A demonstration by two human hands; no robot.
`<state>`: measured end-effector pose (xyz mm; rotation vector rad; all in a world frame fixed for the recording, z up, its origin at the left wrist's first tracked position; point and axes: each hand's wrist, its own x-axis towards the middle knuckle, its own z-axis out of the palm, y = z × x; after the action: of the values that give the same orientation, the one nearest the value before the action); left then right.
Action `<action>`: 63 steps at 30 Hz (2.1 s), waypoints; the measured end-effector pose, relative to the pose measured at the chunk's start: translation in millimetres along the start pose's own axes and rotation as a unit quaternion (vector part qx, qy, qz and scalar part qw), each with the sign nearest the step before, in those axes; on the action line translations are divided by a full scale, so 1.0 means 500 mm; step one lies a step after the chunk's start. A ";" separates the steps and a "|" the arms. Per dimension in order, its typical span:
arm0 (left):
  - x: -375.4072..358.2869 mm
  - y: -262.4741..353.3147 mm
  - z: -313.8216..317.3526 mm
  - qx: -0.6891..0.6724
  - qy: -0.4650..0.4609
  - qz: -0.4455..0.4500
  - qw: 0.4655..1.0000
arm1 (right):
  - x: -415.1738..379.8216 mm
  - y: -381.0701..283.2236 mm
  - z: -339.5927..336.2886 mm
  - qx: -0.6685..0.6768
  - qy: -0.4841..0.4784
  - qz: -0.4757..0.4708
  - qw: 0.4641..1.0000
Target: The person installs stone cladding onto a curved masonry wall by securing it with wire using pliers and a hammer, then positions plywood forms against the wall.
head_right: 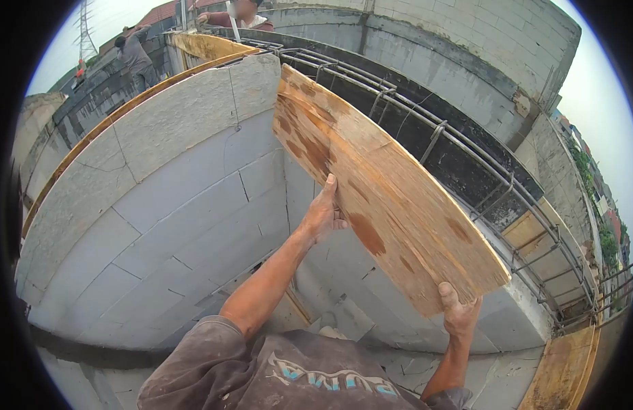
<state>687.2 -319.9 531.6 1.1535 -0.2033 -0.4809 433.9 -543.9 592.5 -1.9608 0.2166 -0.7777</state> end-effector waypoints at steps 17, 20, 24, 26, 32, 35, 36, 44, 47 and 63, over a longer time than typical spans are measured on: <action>0.204 0.069 -0.005 0.008 -0.021 0.015 1.000 | 0.191 -0.012 0.068 -0.131 0.094 -0.039 0.986; 0.204 0.081 0.000 0.024 -0.003 0.011 1.000 | 0.188 0.003 0.068 -0.193 0.125 -0.053 0.972; 0.211 0.090 -0.012 0.073 0.001 -0.016 0.997 | 0.194 -0.001 0.073 -0.201 0.122 -0.038 0.971; 0.217 0.086 -0.023 0.090 -0.003 -0.016 0.996 | 0.198 -0.002 0.068 -0.139 0.100 -0.029 0.985; 0.135 0.065 0.018 0.130 -0.045 0.045 0.990 | 0.128 0.068 0.001 0.092 0.171 -0.087 0.977; 0.104 0.052 0.007 0.176 -0.082 0.096 0.976 | 0.058 0.049 -0.068 0.194 0.284 -0.067 0.936; 0.100 0.051 -0.013 0.193 -0.087 0.112 0.971 | 0.034 0.048 -0.100 0.190 0.331 -0.045 0.923; 0.351 0.156 -0.198 0.135 0.421 0.251 0.861 | -0.057 0.036 -0.257 0.208 0.384 -0.112 0.892; 0.353 0.242 -0.173 0.124 0.306 0.171 0.928 | -0.049 0.054 -0.244 0.112 0.403 -0.124 0.900; 0.172 0.442 -0.169 0.316 0.189 0.353 0.860 | 0.174 0.049 0.054 0.199 0.143 -0.044 0.968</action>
<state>853.8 -220.0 691.4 1.6719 -0.4381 0.5123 522.1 -576.5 600.5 -1.4836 0.1320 -1.0734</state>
